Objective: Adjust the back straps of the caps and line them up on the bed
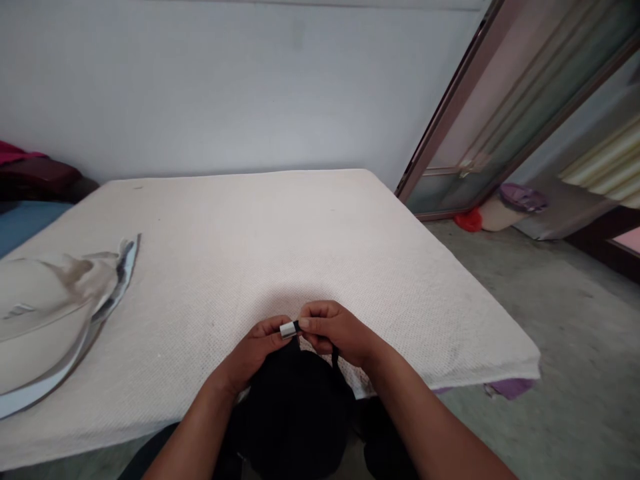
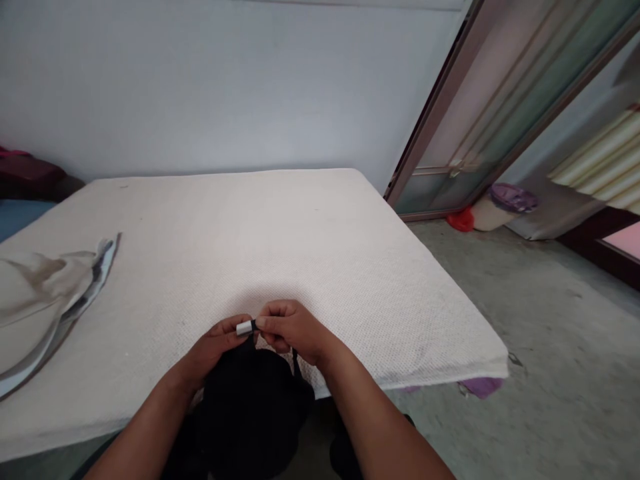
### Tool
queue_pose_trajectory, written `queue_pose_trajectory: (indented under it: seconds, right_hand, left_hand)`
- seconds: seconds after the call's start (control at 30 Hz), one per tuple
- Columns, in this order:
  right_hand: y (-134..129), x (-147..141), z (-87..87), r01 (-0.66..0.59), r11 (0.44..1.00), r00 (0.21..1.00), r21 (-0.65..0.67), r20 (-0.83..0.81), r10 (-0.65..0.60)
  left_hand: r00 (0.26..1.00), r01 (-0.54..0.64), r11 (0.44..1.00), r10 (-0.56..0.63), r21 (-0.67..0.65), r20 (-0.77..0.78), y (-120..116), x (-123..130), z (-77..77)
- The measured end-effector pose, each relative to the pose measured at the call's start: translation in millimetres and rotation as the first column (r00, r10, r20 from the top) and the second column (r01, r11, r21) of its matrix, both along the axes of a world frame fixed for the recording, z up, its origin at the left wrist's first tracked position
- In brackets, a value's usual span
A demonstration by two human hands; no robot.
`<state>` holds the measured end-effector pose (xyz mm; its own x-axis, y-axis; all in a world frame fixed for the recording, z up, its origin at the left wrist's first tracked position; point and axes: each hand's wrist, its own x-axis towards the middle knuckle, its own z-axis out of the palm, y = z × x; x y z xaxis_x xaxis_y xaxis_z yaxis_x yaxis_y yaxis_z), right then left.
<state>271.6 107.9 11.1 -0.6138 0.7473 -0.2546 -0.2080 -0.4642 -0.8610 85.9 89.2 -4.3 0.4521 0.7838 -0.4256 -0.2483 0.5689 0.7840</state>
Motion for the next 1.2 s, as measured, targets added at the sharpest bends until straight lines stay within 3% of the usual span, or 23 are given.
queue_pose_trajectory:
  seconds: [0.4,0.53,0.67,0.87,1.2]
  right_hand:
    - [-1,1,7.4,-0.030,0.995,0.993,0.099,0.117,0.018]
    - [-1,0,8.5,0.008,0.998,0.997,0.064,0.079,-0.013]
    - [-1,0,7.6,-0.041,0.998,0.998,0.050,0.056,0.038]
    - [0,-2,3.6,0.008,1.000,0.993,0.028,0.117,-0.011]
    - [-1,-1,-2.1,-0.065,0.998,0.998,-0.014,-0.015,0.065]
  left_hand:
    - [1.000,-0.003,1.000,0.003,-0.002,-0.018,-1,2,-0.3]
    - [0.999,-0.011,1.000,0.011,-0.007,-0.033,-2,2,-1.1]
    - [0.999,0.039,0.999,-0.039,0.004,-0.001,-2,1,-0.3]
    - [0.996,0.075,0.997,-0.076,0.017,0.038,-2,4,5.2]
    - [0.998,0.055,0.998,-0.054,0.034,-0.021,-2,4,6.2]
